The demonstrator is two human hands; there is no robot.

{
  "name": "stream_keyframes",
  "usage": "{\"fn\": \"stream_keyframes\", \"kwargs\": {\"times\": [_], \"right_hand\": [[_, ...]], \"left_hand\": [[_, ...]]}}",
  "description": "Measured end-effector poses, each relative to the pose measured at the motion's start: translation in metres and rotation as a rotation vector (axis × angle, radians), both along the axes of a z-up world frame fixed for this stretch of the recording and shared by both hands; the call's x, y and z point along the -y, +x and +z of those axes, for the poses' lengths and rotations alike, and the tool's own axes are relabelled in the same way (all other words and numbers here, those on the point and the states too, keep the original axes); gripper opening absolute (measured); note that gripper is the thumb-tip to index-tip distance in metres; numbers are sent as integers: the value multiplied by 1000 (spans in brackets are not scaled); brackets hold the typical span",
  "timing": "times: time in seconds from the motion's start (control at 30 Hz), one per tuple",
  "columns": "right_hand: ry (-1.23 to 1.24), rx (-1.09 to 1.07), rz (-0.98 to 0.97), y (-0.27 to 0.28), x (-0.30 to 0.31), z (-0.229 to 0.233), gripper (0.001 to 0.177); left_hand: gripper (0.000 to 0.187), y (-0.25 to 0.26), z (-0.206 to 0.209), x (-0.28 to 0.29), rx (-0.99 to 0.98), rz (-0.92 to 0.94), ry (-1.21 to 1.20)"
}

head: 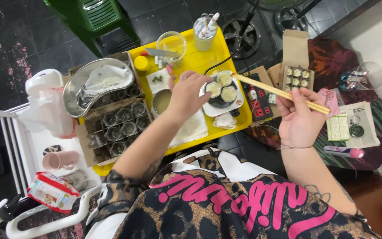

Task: Pouring liquid wax into small glass containers using a brush and chopsticks.

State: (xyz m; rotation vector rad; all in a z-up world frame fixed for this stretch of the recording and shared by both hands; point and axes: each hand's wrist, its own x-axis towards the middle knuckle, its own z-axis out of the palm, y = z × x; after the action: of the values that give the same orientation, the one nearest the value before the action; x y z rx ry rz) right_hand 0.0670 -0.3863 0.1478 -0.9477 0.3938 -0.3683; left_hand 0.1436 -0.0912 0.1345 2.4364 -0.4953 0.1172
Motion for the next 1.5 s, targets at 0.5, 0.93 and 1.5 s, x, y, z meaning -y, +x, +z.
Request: {"fn": "stream_keyframes", "kwargs": {"times": [0.5, 0.93, 1.5], "right_hand": [[30, -111, 33, 2, 27, -14, 11], [-35, -151, 61, -3, 15, -27, 12], [-26, -181, 78, 1, 9, -28, 11]], "left_hand": [[55, 108, -7, 68, -177, -486, 630], [58, 115, -16, 88, -305, -506, 733], [45, 122, -19, 92, -311, -481, 794]]}}
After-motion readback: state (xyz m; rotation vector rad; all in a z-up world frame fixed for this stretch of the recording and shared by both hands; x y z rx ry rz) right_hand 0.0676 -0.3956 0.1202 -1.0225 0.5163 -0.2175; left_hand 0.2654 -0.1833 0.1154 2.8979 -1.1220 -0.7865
